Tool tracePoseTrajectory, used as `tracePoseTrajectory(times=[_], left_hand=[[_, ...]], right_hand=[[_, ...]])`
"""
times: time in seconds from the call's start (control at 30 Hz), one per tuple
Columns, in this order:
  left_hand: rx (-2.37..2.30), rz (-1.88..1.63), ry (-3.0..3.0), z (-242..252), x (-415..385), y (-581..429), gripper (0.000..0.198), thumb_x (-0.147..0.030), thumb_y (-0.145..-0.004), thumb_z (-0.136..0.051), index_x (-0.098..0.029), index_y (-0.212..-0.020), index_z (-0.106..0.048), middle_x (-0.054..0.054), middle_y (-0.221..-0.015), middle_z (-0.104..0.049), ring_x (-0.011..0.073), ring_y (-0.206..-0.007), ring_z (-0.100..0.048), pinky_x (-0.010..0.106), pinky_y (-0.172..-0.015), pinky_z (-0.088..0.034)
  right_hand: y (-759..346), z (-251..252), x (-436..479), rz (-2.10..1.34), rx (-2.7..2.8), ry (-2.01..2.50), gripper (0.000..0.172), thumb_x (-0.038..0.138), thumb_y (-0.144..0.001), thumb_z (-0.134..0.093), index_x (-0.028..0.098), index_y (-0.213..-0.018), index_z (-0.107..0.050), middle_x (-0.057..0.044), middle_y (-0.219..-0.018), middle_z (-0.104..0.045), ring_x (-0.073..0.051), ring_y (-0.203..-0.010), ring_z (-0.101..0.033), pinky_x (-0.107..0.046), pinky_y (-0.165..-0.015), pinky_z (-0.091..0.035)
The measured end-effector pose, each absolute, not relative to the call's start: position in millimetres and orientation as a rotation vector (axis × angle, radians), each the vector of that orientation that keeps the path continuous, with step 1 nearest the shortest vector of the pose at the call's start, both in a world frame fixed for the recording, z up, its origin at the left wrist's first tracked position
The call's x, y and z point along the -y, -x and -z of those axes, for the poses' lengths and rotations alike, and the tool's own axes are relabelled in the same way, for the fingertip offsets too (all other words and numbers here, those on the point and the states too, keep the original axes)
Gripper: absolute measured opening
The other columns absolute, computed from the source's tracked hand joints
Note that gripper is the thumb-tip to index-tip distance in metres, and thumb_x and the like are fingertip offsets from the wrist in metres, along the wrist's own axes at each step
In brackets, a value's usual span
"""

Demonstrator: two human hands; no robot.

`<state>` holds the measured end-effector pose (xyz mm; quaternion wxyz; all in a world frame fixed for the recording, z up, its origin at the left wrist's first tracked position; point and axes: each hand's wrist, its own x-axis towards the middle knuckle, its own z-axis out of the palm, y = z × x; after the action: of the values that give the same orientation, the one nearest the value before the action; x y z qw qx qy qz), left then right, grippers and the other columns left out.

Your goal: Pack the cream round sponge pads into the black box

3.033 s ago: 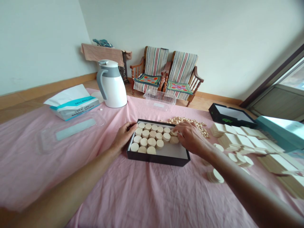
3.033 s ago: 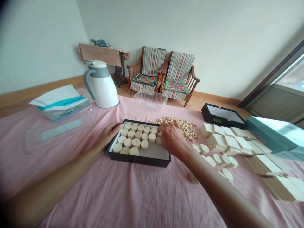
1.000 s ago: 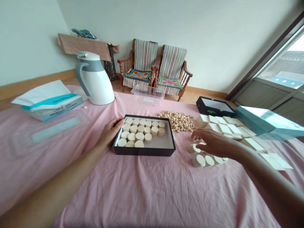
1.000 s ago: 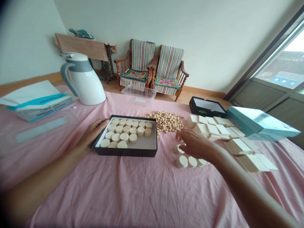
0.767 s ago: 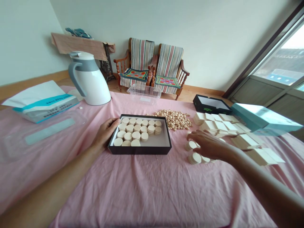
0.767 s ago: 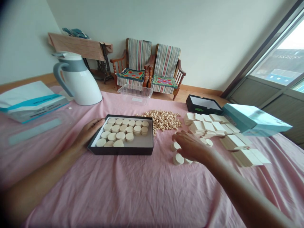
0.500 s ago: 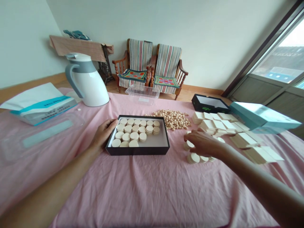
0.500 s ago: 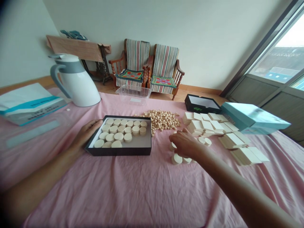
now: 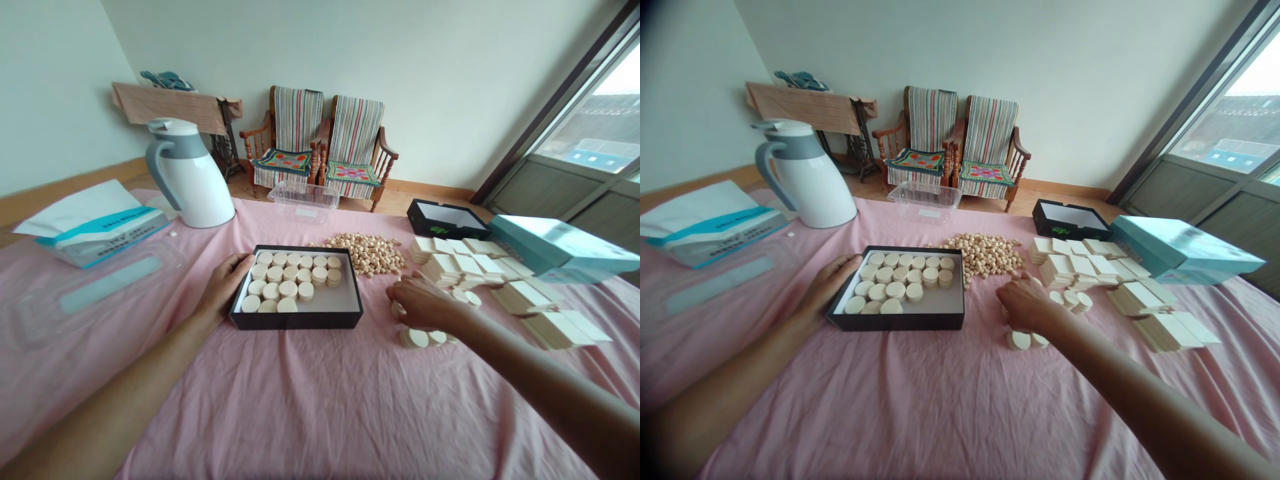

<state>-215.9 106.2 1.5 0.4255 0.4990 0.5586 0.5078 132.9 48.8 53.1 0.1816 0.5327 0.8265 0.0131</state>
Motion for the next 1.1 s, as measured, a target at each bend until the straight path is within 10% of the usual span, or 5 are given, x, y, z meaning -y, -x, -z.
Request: tracePoseTrajectory(times=[0.57, 1.1], left_hand=[[-1.376, -1.272, -1.261, 2, -106, 220, 0.048, -0.054, -0.067, -0.064, -0.014, -0.095, -0.064, 0.004, -0.079, -0.067, 0.0199, -0.072, -0.060, 0.025, -0.059, -0.044], [-1.334, -1.270, -1.307, 10, -110, 225, 0.043, -0.051, -0.073, -0.063, -0.016, -0.098, -0.064, 0.004, -0.088, -0.069, 0.0196, -0.077, -0.061, 0.025, -0.062, -0.045]], right_hand=[[-63, -128, -63, 0.095, -2.530, -1.457, 0.016, 0.021, -0.071, -0.057, 0.017, -0.086, -0.059, -0.007, -0.092, -0.063, -0.019, -0.086, -0.057, -0.027, -0.075, -0.040], [0, -96, -99, 0.336, -2.255, -1.063, 0.038, 0.021, -0.062, -0.066, 0.012, -0.100, -0.068, -0.008, -0.082, -0.067, -0.019, -0.077, -0.061, -0.025, -0.061, -0.044]])
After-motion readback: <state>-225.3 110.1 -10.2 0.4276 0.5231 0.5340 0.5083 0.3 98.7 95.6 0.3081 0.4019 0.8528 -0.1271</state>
